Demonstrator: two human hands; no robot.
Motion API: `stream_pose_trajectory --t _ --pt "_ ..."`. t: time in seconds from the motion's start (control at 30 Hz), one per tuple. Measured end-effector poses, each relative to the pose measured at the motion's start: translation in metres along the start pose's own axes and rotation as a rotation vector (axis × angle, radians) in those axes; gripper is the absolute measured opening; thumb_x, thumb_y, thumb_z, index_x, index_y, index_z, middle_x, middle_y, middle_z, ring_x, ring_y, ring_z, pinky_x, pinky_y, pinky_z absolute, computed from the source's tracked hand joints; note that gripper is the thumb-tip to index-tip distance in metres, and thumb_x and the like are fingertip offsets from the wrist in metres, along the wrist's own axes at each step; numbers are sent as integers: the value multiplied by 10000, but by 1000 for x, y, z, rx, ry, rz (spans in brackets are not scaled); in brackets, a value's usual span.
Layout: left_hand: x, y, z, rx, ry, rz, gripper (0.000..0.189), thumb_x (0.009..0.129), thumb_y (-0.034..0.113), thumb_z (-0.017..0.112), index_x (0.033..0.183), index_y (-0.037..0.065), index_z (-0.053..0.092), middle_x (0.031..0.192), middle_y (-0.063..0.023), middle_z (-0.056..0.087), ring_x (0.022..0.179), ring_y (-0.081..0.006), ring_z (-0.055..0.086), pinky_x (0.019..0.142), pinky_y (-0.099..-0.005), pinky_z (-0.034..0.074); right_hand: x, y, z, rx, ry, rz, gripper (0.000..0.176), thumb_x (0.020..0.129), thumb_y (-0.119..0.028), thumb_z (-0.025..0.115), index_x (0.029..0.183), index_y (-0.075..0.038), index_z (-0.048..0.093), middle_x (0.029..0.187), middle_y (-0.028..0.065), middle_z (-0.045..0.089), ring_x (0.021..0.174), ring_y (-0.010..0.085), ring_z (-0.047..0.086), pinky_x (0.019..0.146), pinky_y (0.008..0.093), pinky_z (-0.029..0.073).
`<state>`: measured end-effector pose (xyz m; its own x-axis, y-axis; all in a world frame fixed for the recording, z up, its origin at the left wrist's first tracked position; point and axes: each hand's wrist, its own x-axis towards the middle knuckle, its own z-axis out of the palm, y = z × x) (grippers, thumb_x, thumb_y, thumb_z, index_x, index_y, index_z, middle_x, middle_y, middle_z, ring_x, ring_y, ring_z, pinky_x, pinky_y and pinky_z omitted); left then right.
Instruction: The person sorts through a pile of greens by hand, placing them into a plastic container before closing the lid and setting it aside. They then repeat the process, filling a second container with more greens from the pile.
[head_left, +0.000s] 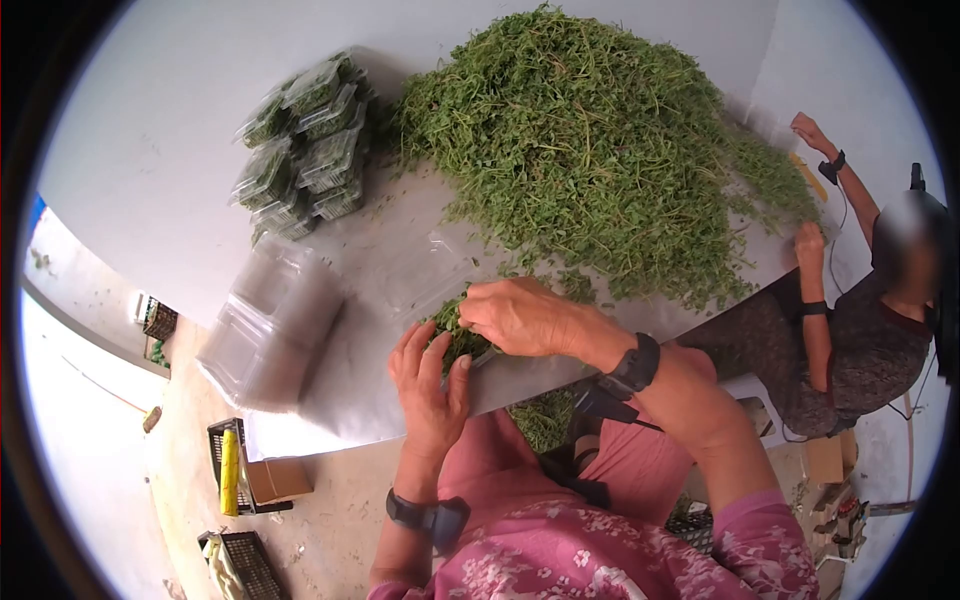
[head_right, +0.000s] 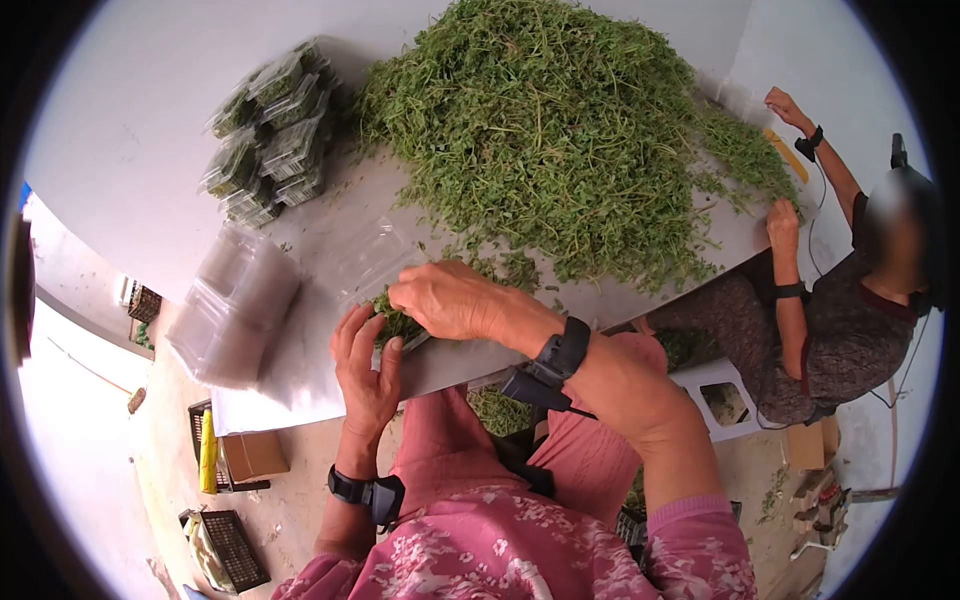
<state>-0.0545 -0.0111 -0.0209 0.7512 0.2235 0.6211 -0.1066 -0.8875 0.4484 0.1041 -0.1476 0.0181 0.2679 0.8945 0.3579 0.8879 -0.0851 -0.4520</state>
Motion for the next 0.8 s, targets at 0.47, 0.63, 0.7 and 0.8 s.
stream_pose_trajectory --t 0.47,0.63,0.7,0.8 --pt "14 -3 1 7 61 42 107 919 70 672 1009 18 647 1256 -151 641 1267 -396 539 1062 -477 404 1 -8 -2 -54 48 -83 36 881 -81 621 882 -46 612 868 138 598 792 381 656 670 468 529" --pt "17 -6 4 -77 143 -13 95 873 20 679 956 41 637 1185 -154 629 1231 -388 547 1046 -487 383 2 -8 -6 -70 75 -39 32 894 -82 605 889 -51 605 882 135 589 777 383 652 661 471 530" --pt "18 -6 3 -94 167 -40 86 880 33 679 955 40 637 1174 -155 630 1225 -386 551 1048 -481 385 3 -8 -13 -53 119 -24 64 877 -74 602 833 -33 582 876 148 593 783 382 667 665 478 538" --pt "16 -12 5 -70 167 -80 90 889 62 681 969 39 644 1171 -157 627 1223 -389 551 1053 -479 381 1 2 -12 -107 178 -12 73 880 -73 605 828 -41 567 870 144 584 780 383 661 670 474 543"
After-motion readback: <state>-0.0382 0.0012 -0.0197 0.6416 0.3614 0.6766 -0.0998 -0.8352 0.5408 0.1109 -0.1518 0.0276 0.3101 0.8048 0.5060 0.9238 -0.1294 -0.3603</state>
